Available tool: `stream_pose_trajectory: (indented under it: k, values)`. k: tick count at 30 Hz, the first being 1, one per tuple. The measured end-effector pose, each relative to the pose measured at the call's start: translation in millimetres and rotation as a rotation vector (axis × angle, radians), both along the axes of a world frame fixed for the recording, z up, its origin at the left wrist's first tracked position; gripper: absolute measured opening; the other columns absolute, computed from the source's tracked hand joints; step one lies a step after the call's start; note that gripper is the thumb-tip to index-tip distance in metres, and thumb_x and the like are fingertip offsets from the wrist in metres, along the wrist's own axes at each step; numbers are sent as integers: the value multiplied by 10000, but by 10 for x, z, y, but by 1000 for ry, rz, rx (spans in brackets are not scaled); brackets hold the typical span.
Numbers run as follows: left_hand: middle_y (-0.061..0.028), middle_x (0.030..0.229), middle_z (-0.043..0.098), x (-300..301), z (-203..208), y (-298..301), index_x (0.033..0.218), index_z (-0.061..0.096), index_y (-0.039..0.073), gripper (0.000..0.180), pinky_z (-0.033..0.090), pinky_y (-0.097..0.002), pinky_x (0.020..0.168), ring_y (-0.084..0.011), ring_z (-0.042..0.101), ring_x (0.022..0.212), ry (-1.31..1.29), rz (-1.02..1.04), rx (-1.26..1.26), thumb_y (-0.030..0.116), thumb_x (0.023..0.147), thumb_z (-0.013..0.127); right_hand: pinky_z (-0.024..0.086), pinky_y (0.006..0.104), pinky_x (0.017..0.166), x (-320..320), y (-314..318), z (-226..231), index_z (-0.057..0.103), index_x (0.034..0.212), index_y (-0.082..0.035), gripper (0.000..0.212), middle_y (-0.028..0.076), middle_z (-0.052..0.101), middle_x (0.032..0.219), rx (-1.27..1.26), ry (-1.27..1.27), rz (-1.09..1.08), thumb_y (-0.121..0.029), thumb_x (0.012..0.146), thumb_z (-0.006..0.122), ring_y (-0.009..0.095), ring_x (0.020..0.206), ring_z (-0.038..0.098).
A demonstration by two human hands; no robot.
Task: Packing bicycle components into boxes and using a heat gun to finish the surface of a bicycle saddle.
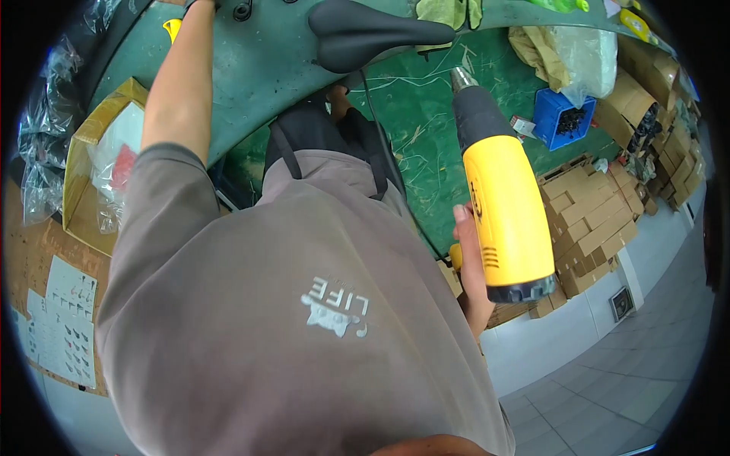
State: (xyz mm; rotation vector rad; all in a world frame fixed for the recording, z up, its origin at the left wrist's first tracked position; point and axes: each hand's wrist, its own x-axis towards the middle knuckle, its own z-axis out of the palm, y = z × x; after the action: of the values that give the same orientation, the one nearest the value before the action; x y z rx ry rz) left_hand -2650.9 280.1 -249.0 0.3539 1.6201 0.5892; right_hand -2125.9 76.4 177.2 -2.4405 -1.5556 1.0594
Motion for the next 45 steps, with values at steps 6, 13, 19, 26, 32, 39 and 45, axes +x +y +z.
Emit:
stream_pose_trajectory:
  k: [6, 13, 19, 26, 32, 39, 45]
  values:
    - [-193, 1270, 764, 1329, 1165, -690, 1340, 719, -21, 420, 572, -389, 1021, -277, 732, 1122, 677, 335, 352, 236, 1008, 735, 472, 292, 704, -21, 7, 233, 672, 1108, 19, 142, 42, 621, 797, -129, 202, -167, -57, 1016, 748, 133, 726, 584]
    - [-252, 1484, 620, 3800, 1355, -1634, 1545, 507, -17, 655, 541, -432, 1129, -340, 642, 1355, -1160, 319, -161, 336, 1051, 751, 495, 294, 680, -21, 55, 270, 649, 1165, 12, 186, 60, 642, 877, 163, 357, -213, -73, 1028, 743, 134, 720, 604]
    - [-297, 1600, 500, 4802, 784, -760, 1579, 440, -62, 921, 478, -519, 1228, -425, 512, 1497, -805, 849, -197, 477, 961, 859, 518, 290, 659, 140, 317, 249, 683, 1158, -5, 207, 36, 668, 898, 164, 400, -144, -53, 997, 804, 121, 712, 616]
    - [-192, 1310, 729, 4671, 916, -778, 1292, 653, -74, 619, 611, -508, 1026, -366, 766, 1139, -502, 828, -204, 392, 904, 781, 559, 275, 672, 833, 1007, 44, 744, 1099, 4, 233, 40, 732, 931, 160, 317, 165, -88, 941, 888, 117, 737, 661]
    - [-225, 1289, 659, 3807, 1359, -1590, 1484, 502, -43, 840, 690, -487, 791, -377, 737, 1060, -230, 200, -193, 398, 845, 823, 554, 279, 684, 1073, 1781, -128, 753, 1120, -13, 284, 33, 741, 946, -123, 517, 429, -148, 925, 910, 107, 738, 668]
    - [-236, 1287, 766, 3656, 1448, -2273, 1462, 687, 158, 713, 551, -493, 1069, -392, 732, 1208, 621, -115, -120, 502, 854, 829, 567, 331, 721, 1013, 2443, -741, 745, 1064, 12, 305, 60, 754, 926, -536, 586, 554, -207, 925, 906, 161, 780, 704]
    - [-235, 1289, 741, 3693, 1191, -2479, 1471, 691, 148, 733, 551, -482, 1072, -413, 707, 1216, 830, 173, 19, 410, 826, 920, 492, 297, 583, 908, 2465, -926, 735, 1034, -5, 257, 12, 677, 789, -537, 689, 633, -173, 918, 891, 106, 626, 606]
